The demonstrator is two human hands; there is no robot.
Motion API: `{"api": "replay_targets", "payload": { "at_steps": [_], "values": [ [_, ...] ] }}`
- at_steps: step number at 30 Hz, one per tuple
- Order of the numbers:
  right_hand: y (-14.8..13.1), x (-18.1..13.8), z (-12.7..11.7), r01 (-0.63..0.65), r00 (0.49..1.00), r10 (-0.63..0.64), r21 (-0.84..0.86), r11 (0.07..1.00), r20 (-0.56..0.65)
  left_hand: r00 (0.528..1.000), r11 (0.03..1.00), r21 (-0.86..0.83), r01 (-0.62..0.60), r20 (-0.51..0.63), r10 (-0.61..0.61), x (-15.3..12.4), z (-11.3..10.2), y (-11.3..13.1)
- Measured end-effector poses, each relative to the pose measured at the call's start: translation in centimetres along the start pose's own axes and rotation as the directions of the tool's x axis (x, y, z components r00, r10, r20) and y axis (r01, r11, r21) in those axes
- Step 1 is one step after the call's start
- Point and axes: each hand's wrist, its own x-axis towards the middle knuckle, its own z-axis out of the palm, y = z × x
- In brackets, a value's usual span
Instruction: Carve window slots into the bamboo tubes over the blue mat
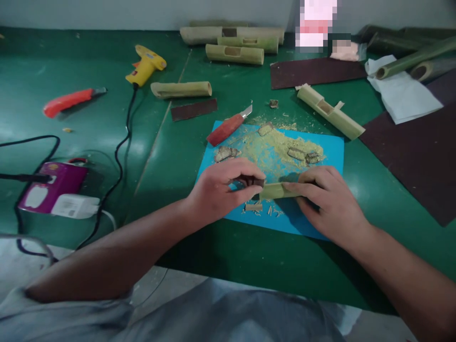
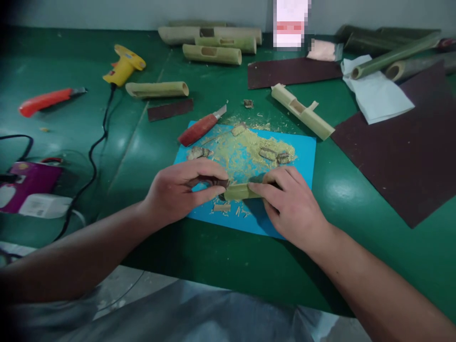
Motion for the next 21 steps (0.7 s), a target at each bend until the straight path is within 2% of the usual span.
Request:
{"api": "replay_targets", "payload": {
  "at_steps": [6, 14, 18, 21],
  "values": [
    [-0.08, 0.07, -0.02, -0.012, 1.000, 0.012, 0.016, 1.000, 0.001, 0.996, 0.997, 0.022, -0.070, 0.049, 0.069, -0.08, -0.01, -0.53],
    [-0.31, -0.17, -0.15, -0.013, 1.000, 0.012, 0.034, 0.999, 0.023, 0.986, 0.996, 0.073, -0.054, 0.164, 0.041, -0.25, -0.47, -0.51],
    [-0.59, -0.16, -0.50, -0.056, 0.998, 0.056, -0.036, 0.998, -0.014, 0.980, 0.990, 0.118, -0.080, 0.190, 0.056, -0.35, -0.60, -0.47],
    [-0.73, -0.09, -0.88, -0.086, 0.996, 0.088, -0.109, 0.990, 0.009, 0.974, 0.988, 0.108, -0.109, 0.212, 0.084, -0.46, -0.71, -0.52]
  ]
}}
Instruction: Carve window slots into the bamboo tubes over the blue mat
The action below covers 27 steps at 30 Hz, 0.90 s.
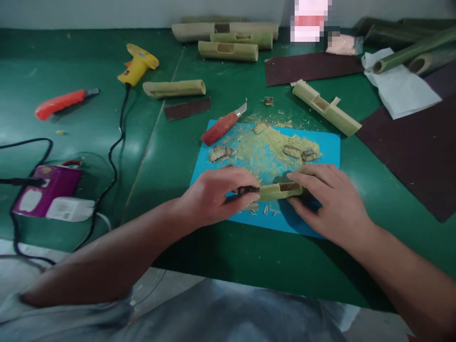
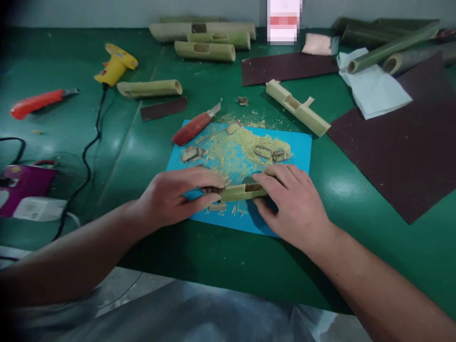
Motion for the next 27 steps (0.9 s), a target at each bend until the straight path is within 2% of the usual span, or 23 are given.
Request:
{"api": "replay_targets", "payload": {
  "at_steps": [5, 11, 19, 27],
  "values": [
    [-0.08, 0.05, -0.37, -0.003, 0.999, 0.005, -0.041, 0.999, 0.036, 1.000, 0.999, 0.031, -0.024, -0.018, 0.025, -0.12, 0.04, -0.02],
    [0.15, -0.11, -0.41, 0.013, 1.000, -0.012, -0.030, 0.999, 0.027, 0.998, 0.994, -0.109, 0.028, -0.047, -0.034, 0.09, 0.16, 0.24],
    [0.34, -0.22, -0.34, 0.026, 0.999, -0.027, 0.050, 0.998, 0.027, 0.992, 0.995, -0.100, 0.023, -0.124, -0.035, 0.26, 0.07, 0.36],
    [0.08, -0.18, -0.47, 0.014, 1.000, -0.016, 0.056, 0.998, 0.022, 0.985, 0.996, -0.077, 0.032, -0.168, -0.045, 0.28, 0.11, 0.31]
  ]
}}
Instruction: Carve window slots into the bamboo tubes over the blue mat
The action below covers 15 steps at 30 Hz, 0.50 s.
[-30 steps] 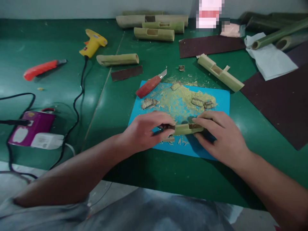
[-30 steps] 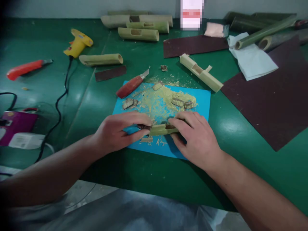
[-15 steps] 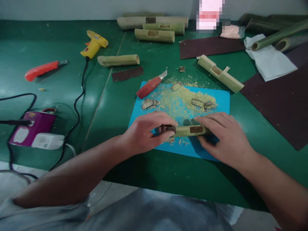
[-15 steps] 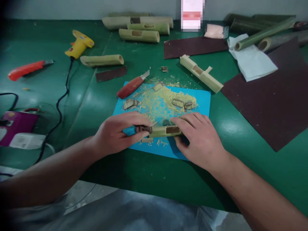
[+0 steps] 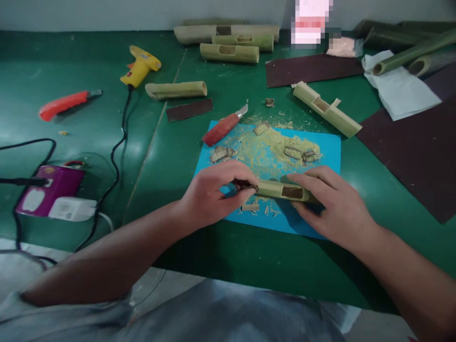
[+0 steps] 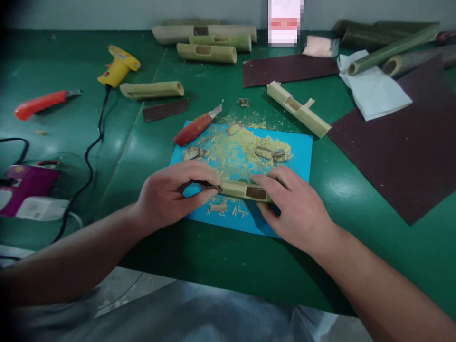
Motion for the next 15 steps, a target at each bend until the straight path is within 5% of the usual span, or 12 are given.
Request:
{"api": "replay_targets", "payload": {
  "at_steps": [15],
  "values": [
    [-0.22, 0.25, 0.50, -0.005, 0.999, 0.005, -0.005, 1.000, 0.045, 0.995, 0.997, 0.012, 0.079, -0.064, -0.078, 0.01, 0.45, -0.48]
  ]
}}
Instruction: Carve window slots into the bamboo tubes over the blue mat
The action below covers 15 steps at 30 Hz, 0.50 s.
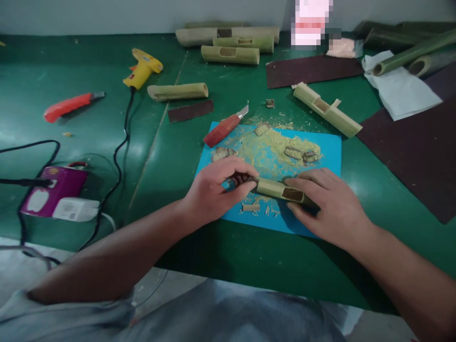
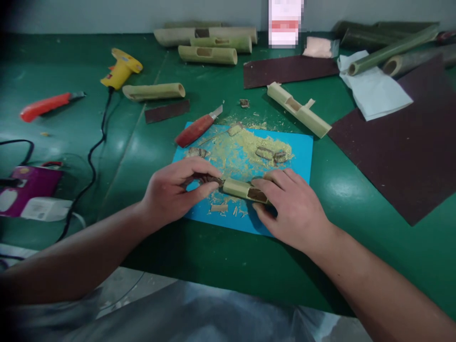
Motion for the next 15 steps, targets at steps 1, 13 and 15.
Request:
{"api": "replay_targets", "payload": {
  "at_steps": [1, 13, 15],
  "values": [
    [-0.01, 0.05, 0.04, 0.011, 1.000, -0.011, 0.002, 1.000, -0.005, 1.000, 1.000, -0.013, 0.010, 0.005, -0.010, -0.04, 0.04, 0.02],
    [-0.22, 0.44, 0.33, 0.073, 0.997, -0.073, 0.009, 0.997, -0.014, 1.000, 1.000, 0.008, 0.027, -0.017, -0.027, -0.27, 0.34, 0.12],
    [-0.13, 0.43, 0.40, 0.066, 0.998, -0.066, 0.022, 0.998, -0.005, 1.000, 0.999, 0.028, -0.021, 0.019, 0.020, -0.14, 0.23, 0.02]
  ]
}}
